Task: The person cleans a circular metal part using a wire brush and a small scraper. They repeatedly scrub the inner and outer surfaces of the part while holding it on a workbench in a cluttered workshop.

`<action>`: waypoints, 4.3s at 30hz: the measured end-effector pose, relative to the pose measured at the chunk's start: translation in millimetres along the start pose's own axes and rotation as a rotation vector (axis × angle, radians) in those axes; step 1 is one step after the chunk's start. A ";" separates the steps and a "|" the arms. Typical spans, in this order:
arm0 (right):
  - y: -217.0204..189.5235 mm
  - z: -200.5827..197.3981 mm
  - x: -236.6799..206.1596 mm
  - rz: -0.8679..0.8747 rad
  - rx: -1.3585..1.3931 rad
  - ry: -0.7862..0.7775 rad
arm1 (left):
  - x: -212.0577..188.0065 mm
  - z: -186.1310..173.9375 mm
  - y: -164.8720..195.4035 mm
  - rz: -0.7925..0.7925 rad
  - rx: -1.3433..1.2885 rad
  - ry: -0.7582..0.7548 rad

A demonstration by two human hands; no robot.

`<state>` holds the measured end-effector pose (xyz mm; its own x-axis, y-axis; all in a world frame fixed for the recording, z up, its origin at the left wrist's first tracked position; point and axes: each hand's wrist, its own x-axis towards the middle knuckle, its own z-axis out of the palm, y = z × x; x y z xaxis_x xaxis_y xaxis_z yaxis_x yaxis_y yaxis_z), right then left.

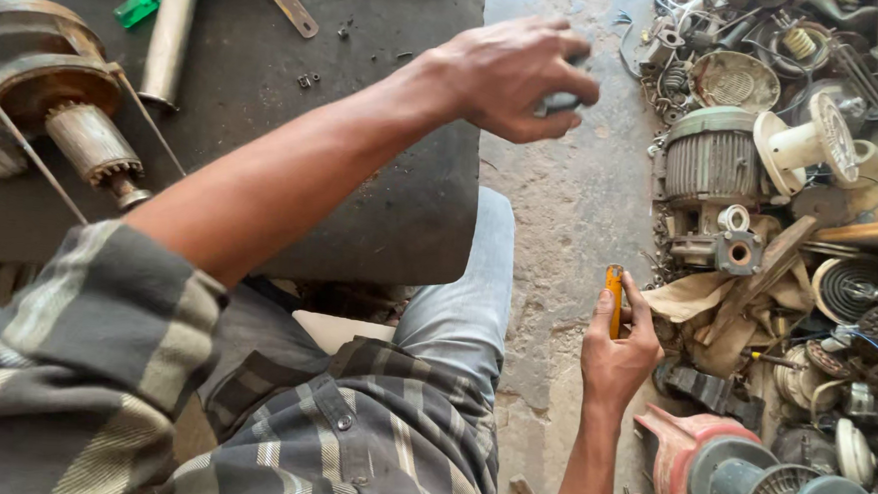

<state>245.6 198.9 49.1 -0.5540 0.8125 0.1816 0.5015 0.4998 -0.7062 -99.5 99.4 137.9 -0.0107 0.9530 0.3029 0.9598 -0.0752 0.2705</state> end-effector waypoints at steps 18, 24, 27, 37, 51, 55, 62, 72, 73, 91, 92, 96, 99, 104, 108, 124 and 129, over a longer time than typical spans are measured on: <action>-161.7 65.8 -26.6 -0.339 0.204 -0.467 | -197.1 -11.6 28.2 -0.632 -0.921 0.515; -202.5 107.6 -25.7 -0.635 0.130 -0.440 | -208.5 -2.9 20.5 -0.616 -0.817 0.538; -210.4 125.6 -25.1 -0.656 0.011 -0.424 | -214.1 2.1 19.0 -0.588 -0.865 0.597; -225.8 146.3 -43.9 -0.602 -0.081 -0.496 | -220.6 8.8 27.9 -0.611 -0.754 0.605; -228.7 148.8 -51.2 -0.554 -0.076 -0.540 | -234.8 22.2 28.7 -0.453 -0.884 0.769; -228.9 146.7 -40.3 -0.556 -0.075 -0.627 | -229.3 23.2 17.3 -0.454 -1.017 0.778; -218.0 150.9 -27.7 -0.516 0.045 -0.498 | -225.2 23.6 -1.9 -0.543 -1.129 0.767; -215.1 164.7 -34.0 -0.567 -0.017 -0.373 | -230.0 22.3 -7.4 -0.624 -1.481 0.791; -215.2 164.4 -33.1 -0.580 0.002 -0.387 | -230.0 22.4 -7.1 -0.620 -1.494 0.797; -209.4 171.9 -33.5 -0.650 0.039 -0.436 | -230.0 24.6 -7.9 -0.586 -1.347 0.831; -210.0 170.5 -33.7 -0.670 0.044 -0.443 | -229.8 25.1 -8.3 -0.596 -1.323 0.834; -217.3 164.8 -37.1 -0.651 -0.032 -0.387 | -231.9 25.7 -9.0 -0.618 -1.320 0.845; -220.7 158.4 -36.6 -0.725 0.012 -0.436 | -232.7 24.9 -10.1 -0.615 -1.366 0.837; -222.7 156.0 -39.4 -0.823 -0.046 -0.396 | -231.2 25.1 -12.3 -0.621 -1.409 0.841; -224.7 156.7 -41.9 -0.925 -0.139 -0.298 | -231.6 26.9 -12.8 -0.656 -1.417 0.844; -227.4 158.1 15.8 -1.420 -0.299 -0.394 | -236.2 26.5 -19.8 -0.638 -1.406 0.765; -223.9 165.5 35.2 -1.597 -0.348 -0.414 | -237.7 28.0 -23.7 -0.607 -1.373 0.792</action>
<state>3.9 65.9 100.4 -0.7130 -0.6356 0.2961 -0.6128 0.7701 0.1773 -111.8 -117.1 33.9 -0.7934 0.6005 0.0997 -0.1629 -0.3672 0.9157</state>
